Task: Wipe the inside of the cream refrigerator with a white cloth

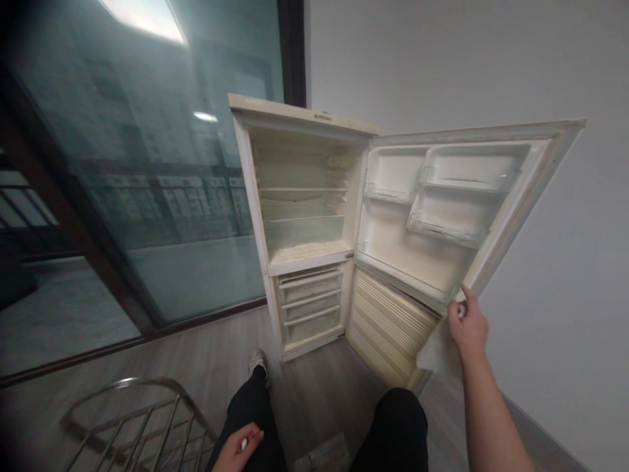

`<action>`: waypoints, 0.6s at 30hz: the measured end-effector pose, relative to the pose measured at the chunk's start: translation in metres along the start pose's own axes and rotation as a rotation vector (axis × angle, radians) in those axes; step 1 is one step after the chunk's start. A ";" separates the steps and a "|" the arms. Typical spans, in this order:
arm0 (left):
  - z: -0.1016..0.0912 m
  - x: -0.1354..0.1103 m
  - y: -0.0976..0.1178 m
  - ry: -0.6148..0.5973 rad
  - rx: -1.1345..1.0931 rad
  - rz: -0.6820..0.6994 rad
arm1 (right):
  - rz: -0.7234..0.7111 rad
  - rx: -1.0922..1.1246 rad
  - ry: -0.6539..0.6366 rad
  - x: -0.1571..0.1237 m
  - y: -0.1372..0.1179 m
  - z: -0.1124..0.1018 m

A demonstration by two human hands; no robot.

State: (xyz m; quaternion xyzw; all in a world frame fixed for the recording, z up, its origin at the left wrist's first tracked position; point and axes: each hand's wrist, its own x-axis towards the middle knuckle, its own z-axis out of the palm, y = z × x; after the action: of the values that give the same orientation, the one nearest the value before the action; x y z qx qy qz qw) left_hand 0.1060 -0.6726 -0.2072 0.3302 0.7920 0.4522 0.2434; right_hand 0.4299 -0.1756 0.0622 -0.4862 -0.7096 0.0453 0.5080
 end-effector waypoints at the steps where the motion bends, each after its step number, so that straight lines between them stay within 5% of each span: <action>1: 0.000 -0.001 0.002 0.006 -0.003 0.003 | -0.032 -0.056 -0.077 0.011 -0.002 0.000; 5: -0.001 -0.004 0.009 0.023 -0.008 -0.004 | 0.037 -0.172 -0.270 0.032 0.009 0.015; 10: -0.001 -0.004 0.003 0.020 0.004 -0.006 | 0.057 -0.186 -0.172 -0.007 0.029 0.045; 13: 0.000 -0.001 -0.005 0.023 0.007 -0.017 | 0.026 -0.075 -0.312 -0.096 0.034 0.070; 18: 0.004 0.002 -0.012 0.019 0.015 -0.050 | -0.015 -0.084 -1.063 -0.307 -0.001 0.116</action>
State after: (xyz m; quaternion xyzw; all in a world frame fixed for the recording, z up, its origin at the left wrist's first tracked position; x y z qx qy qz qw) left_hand 0.1036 -0.6734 -0.2195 0.3076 0.8056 0.4432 0.2448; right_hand 0.3444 -0.3522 -0.2007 -0.4112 -0.8737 0.2531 0.0588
